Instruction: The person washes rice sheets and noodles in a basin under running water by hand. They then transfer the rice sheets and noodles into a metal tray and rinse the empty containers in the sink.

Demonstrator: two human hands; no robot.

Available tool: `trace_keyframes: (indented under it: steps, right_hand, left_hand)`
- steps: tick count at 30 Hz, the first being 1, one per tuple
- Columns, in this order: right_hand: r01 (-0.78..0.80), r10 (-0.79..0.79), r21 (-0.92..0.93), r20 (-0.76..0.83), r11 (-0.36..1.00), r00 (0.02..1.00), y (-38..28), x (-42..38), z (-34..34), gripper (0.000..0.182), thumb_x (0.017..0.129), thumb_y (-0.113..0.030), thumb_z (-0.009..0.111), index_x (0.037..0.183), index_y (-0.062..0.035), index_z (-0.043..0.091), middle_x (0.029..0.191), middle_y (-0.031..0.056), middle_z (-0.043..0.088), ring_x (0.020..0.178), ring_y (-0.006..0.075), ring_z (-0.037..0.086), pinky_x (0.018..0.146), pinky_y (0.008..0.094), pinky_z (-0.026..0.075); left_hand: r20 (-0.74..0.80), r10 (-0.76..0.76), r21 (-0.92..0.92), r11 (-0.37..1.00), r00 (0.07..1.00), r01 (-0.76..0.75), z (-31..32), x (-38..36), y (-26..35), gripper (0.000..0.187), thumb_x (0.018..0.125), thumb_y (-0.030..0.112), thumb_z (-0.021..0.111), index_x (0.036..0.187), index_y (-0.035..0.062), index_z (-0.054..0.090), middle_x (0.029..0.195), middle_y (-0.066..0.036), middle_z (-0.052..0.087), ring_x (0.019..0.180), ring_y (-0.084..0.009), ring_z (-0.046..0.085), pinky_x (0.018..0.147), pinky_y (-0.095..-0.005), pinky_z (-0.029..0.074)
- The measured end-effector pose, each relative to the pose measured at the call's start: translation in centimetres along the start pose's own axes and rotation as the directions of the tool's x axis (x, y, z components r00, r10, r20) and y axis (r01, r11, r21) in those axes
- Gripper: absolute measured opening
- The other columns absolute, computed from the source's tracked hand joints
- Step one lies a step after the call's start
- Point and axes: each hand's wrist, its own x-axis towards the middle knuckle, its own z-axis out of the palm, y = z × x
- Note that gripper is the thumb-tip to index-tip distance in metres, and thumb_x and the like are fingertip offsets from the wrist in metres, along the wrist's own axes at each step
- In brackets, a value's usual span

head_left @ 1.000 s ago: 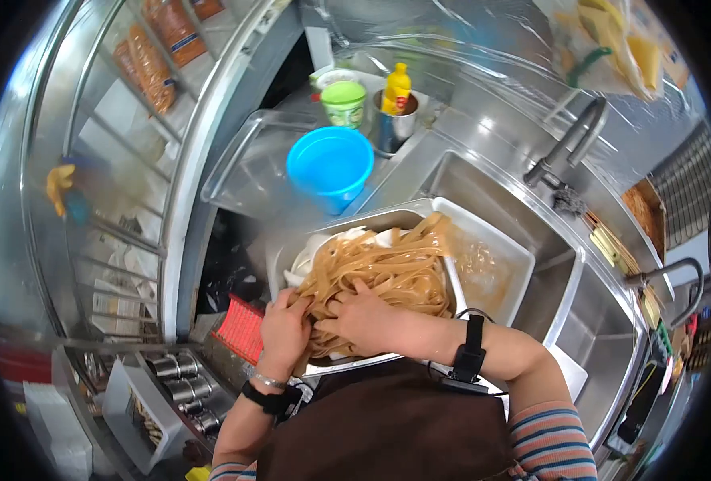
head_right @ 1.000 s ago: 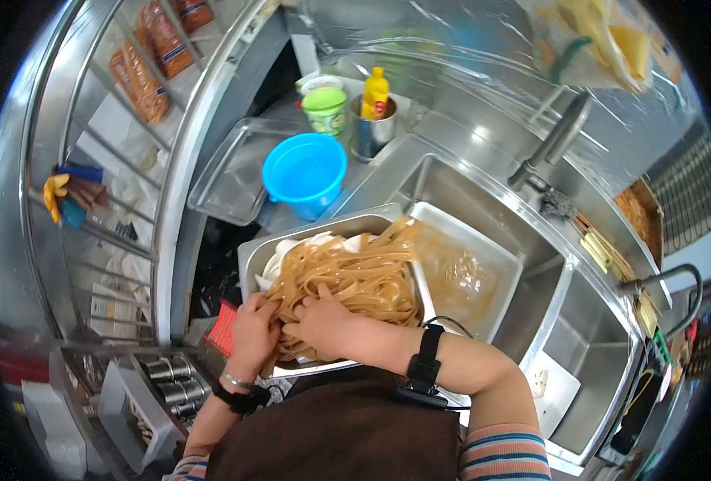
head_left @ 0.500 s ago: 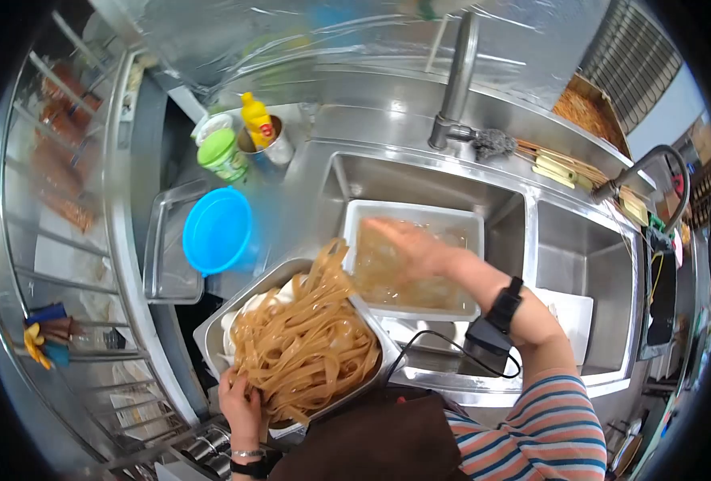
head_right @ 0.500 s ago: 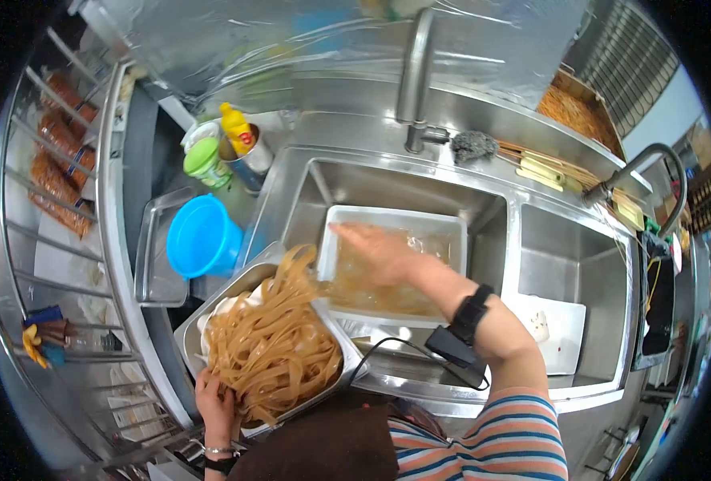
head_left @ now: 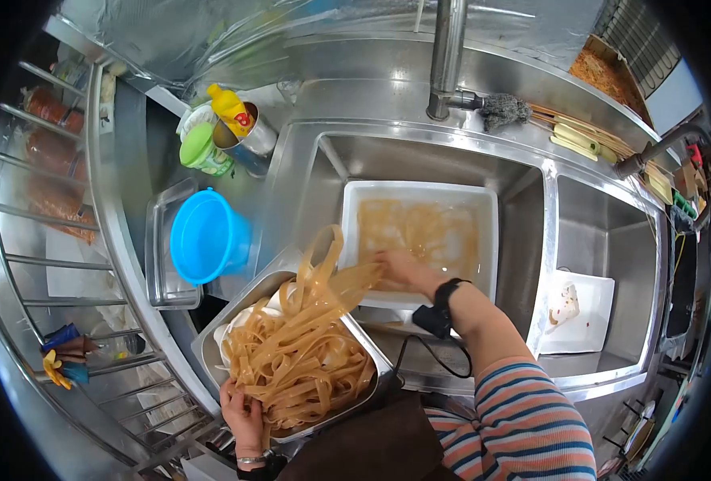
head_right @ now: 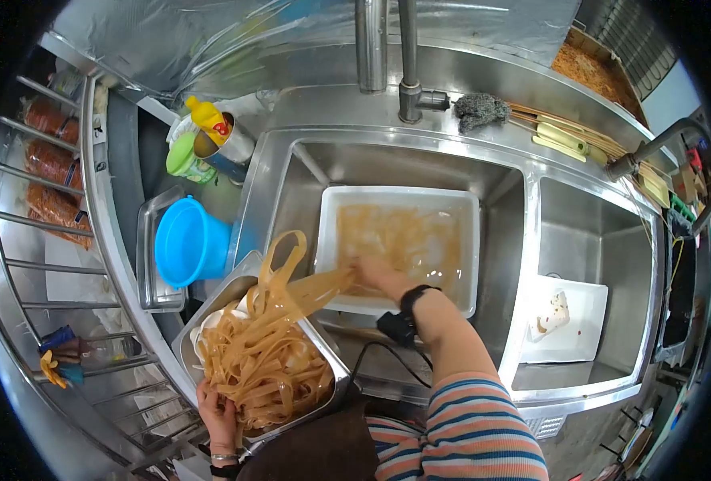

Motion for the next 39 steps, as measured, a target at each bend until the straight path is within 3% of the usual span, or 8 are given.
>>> trace_keyframes:
  steps: [4, 6, 7, 10, 12, 14, 24, 39]
  right_hand:
    - [-0.349, 0.292, -0.195, -0.268, 0.917, 0.918, 9.9, -7.2, -0.6, 0.031, 0.078, -0.019, 0.064, 0.109, -0.0165, 0.066, 0.113, 0.0152, 0.063, 0.102, 0.0378, 0.059, 0.089, 0.0425, 0.049]
    - [-0.609, 0.755, 0.449, -0.334, 0.654, 0.564, 16.2, -8.4, -0.9, 0.026, 0.080, -0.020, 0.064, 0.104, -0.0091, 0.065, 0.103, 0.0171, 0.066, 0.097, 0.0389, 0.061, 0.084, 0.0445, 0.049]
    - [-0.606, 0.748, 0.441, -0.345, 0.663, 0.567, 15.0, -9.1, -3.1, 0.026, 0.080, -0.020, 0.064, 0.104, -0.0091, 0.065, 0.103, 0.0171, 0.066, 0.097, 0.0389, 0.061, 0.084, 0.0445, 0.049]
    - [-0.644, 0.564, -0.016, -0.467, 0.765, 0.681, 8.6, -11.2, -11.8, 0.020, 0.085, -0.016, 0.058, 0.102, -0.0052, 0.063, 0.094, 0.0153, 0.068, 0.086, 0.0328, 0.065, 0.076, 0.0394, 0.051]
    - [-0.160, 0.485, 0.609, -0.416, 0.777, 0.769, 6.1, -10.6, -15.9, 0.022, 0.093, -0.022, 0.051, 0.086, -0.0036, 0.061, 0.067, 0.0050, 0.058, 0.061, 0.0170, 0.056, 0.058, 0.0312, 0.045]
    - [-0.117, 0.536, 0.818, -0.254, 0.564, 0.805, -2.1, -10.1, -21.6, 0.024, 0.097, -0.024, 0.046, 0.083, -0.0077, 0.057, 0.060, -0.0019, 0.046, 0.050, 0.0095, 0.044, 0.048, 0.0256, 0.038]
    - [0.180, 0.025, 0.626, -0.305, 0.759, 0.952, -34.3, -9.9, -37.2, 0.021, 0.094, -0.028, 0.053, 0.082, -0.0104, 0.058, 0.060, -0.0070, 0.044, 0.048, 0.0011, 0.035, 0.041, 0.0193, 0.027]
    - [0.635, -0.623, 0.266, -0.141, 0.725, 0.770, -60.5, -9.0, -33.6, 0.026, 0.091, -0.024, 0.053, 0.071, -0.0081, 0.057, 0.055, -0.0056, 0.040, 0.046, 0.0046, 0.035, 0.043, 0.0204, 0.029]
  left_hand:
    - [-0.029, 0.073, 0.045, 0.996, 0.997, -0.072, -0.1, 0.2, -0.5, 0.038, 0.069, -0.009, 0.061, 0.106, 0.0019, 0.063, 0.118, -0.018, 0.055, 0.103, -0.0358, 0.057, 0.087, -0.0356, 0.047]
    - [-0.061, 0.068, 0.004, 0.998, 0.996, -0.068, 0.0, 0.4, -0.1, 0.039, 0.068, -0.009, 0.062, 0.105, 0.0024, 0.063, 0.115, -0.018, 0.056, 0.103, -0.0363, 0.057, 0.087, -0.0359, 0.047]
    - [-0.059, 0.077, -0.002, 0.997, 0.995, -0.078, -0.1, 0.6, 0.3, 0.038, 0.068, -0.009, 0.062, 0.105, 0.0025, 0.063, 0.114, -0.017, 0.057, 0.103, -0.0363, 0.057, 0.088, -0.0364, 0.047]
    - [-0.064, 0.088, 0.013, 0.996, 0.994, -0.087, -0.2, 0.3, -0.3, 0.037, 0.068, -0.008, 0.064, 0.104, 0.0028, 0.064, 0.111, -0.017, 0.059, 0.103, -0.0367, 0.057, 0.088, -0.0382, 0.047]
    - [-0.081, 0.095, 0.013, 0.995, 0.992, -0.094, -0.1, 0.3, -0.4, 0.037, 0.068, -0.007, 0.064, 0.104, 0.0026, 0.064, 0.111, -0.017, 0.059, 0.102, -0.0370, 0.057, 0.088, -0.0394, 0.046]
    - [-0.093, 0.105, 0.001, 0.994, 0.990, -0.105, 0.0, 0.2, -0.7, 0.036, 0.068, -0.006, 0.064, 0.103, 0.0022, 0.064, 0.111, -0.017, 0.059, 0.102, -0.0372, 0.057, 0.088, -0.0399, 0.046]
    - [-0.151, 0.170, 0.008, 0.985, 0.974, -0.170, 0.2, -0.5, -2.2, 0.035, 0.067, -0.004, 0.061, 0.102, 0.0024, 0.064, 0.111, -0.015, 0.058, 0.099, -0.0369, 0.056, 0.085, -0.0418, 0.047]
    - [-0.143, 0.158, 0.088, 0.985, 0.977, -0.146, 0.0, -0.7, -2.6, 0.033, 0.067, 0.002, 0.063, 0.100, 0.0070, 0.065, 0.109, -0.012, 0.058, 0.090, -0.0356, 0.057, 0.078, -0.0430, 0.049]
